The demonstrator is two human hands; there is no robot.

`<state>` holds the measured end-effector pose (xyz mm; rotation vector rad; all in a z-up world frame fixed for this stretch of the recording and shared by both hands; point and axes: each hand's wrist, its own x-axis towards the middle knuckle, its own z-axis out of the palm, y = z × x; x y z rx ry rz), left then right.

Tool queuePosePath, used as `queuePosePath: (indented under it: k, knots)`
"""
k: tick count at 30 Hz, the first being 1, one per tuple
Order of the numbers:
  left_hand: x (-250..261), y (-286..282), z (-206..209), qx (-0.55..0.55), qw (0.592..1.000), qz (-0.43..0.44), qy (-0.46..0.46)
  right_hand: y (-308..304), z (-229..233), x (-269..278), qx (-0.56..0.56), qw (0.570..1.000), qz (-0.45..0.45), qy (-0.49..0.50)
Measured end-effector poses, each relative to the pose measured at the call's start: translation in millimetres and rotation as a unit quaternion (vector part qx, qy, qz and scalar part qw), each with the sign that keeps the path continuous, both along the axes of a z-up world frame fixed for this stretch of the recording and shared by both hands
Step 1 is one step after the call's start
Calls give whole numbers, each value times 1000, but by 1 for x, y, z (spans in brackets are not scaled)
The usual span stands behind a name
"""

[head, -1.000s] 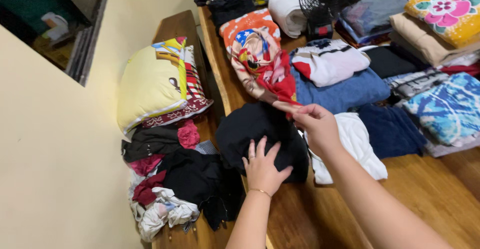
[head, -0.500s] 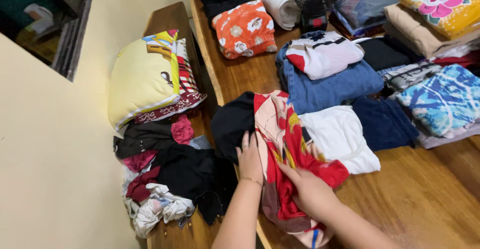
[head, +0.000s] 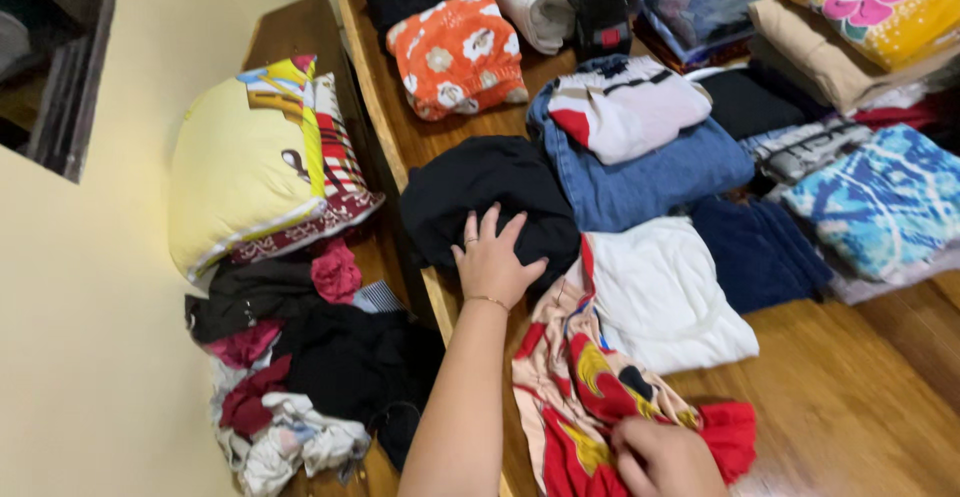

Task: The person folds several garments on a wooden table. They fold a black top, a red graphic t-shirt, and a maroon pair of shorts, placing each folded item into a growing stack. The person then picks up a white shirt from a nearby pile.

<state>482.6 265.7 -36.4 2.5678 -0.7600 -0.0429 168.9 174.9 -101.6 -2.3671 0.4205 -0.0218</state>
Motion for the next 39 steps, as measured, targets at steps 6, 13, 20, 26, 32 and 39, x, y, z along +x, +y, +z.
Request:
queuePosePath:
  k: [6, 13, 20, 26, 32, 39]
  knots:
    - [40, -15, -10, 34, 997, -11, -62, 2, -5, 30, -85, 985, 16, -152]
    - [41, -22, -14, 1, 975, 1, -221, 20, 35, 57, -75, 992, -52, -86]
    - [-76, 37, -11, -191, 958, -84, -198, 21, 43, 60, -88, 993, -52, -64]
    - [-219, 108, -9, -72, 988, -127, 56, 3, 12, 39, 92, 996, -6, -10]
    - [-317, 133, -17, -75, 981, -142, 109, -33, -37, -50, 370, 922, 52, -102]
    - [-374, 110, -6, -208, 974, -72, 59, -107, -2, -145, 392, 915, -87, -35]
